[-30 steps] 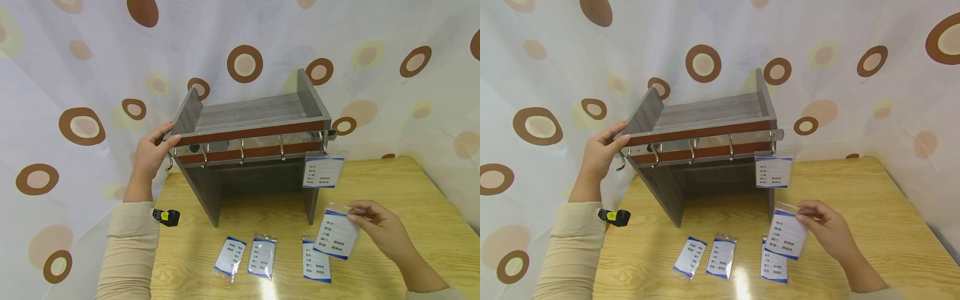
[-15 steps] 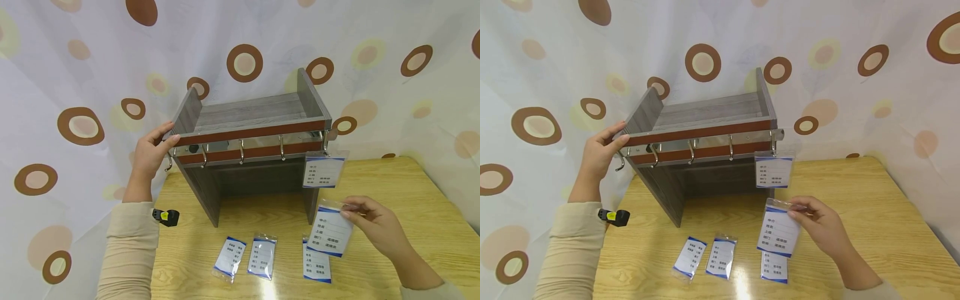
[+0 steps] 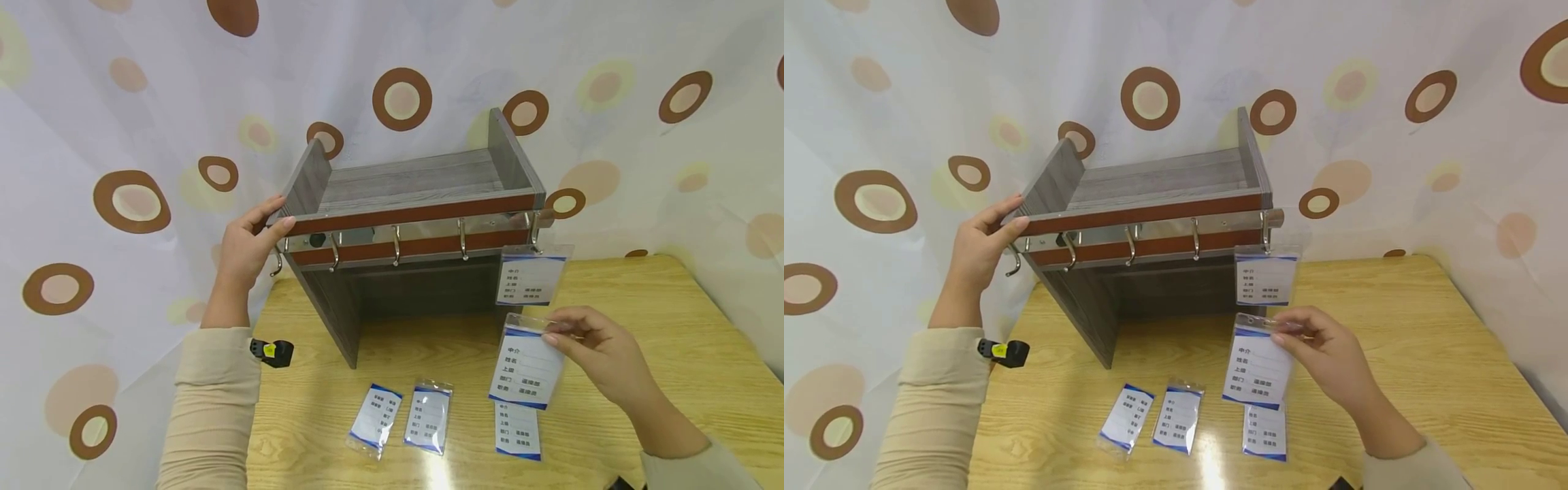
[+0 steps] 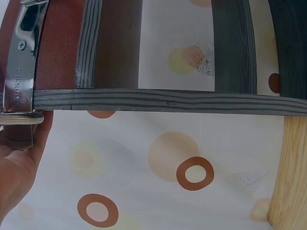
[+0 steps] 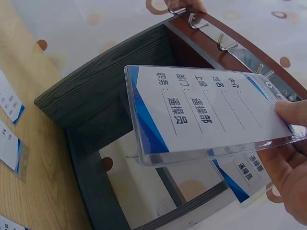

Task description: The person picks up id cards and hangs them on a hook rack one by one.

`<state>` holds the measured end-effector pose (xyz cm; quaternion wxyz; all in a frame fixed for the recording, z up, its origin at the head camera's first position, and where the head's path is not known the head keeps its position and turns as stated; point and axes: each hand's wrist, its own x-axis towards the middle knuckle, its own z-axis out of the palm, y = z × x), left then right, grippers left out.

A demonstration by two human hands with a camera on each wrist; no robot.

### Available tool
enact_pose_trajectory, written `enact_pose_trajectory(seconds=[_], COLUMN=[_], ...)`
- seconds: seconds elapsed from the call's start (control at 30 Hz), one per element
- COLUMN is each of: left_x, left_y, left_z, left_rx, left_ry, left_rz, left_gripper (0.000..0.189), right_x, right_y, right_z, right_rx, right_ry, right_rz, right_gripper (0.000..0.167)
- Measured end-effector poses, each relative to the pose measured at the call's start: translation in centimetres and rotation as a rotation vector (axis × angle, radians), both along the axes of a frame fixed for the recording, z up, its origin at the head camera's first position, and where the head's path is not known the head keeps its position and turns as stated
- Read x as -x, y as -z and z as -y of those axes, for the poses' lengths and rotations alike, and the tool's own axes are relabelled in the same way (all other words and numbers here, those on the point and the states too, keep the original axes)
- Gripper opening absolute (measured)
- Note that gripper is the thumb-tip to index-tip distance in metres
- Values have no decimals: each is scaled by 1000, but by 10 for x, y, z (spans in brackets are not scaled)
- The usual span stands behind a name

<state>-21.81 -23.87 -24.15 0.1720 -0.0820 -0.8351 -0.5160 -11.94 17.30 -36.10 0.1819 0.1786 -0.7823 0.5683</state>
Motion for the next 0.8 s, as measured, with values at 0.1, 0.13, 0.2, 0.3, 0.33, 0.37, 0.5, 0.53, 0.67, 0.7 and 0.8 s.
enact_pose_trajectory(seconds=[0.1,0.13,0.2,0.3,0.33,0.37,0.5,0.53,0.67,0.7,0.8], left_x=[0,0,0,0,0,-1,-2,-2,-2,-2,-2], left_y=[-1,-1,-1,-1,-1,-2,-2,-2,-1,-1,-1], left_z=[0,0,0,0,0,0,-1,-1,-1,-1,-1], left_rx=[1,0,-1,-6,-5,-5,-2,-3,4,4,4], left_ry=[-3,-4,-4,1,2,4,3,2,-2,0,6], left_rz=[-1,-2,-6,-13,-15,-16,-17,-16,-12,-12,-14], left_gripper=[50,50,50,49,49,49,49,50,50,49,48], right_x=[2,2,3,5,5,6,8,9,10,11,12], right_y=[-3,-5,-7,-10,-11,-12,-16,-16,-18,-18,-20], right_z=[3,4,6,9,10,11,15,16,18,19,21], right_rx=[3,4,1,7,10,12,16,12,-14,-19,-10], right_ry=[3,4,5,5,4,3,-12,-13,-9,-5,-19], right_rz=[-15,-19,-28,-29,-30,-32,-37,-38,-30,-28,-40], right_gripper=[25,25,25,24,24,23,22,21,19,19,20])
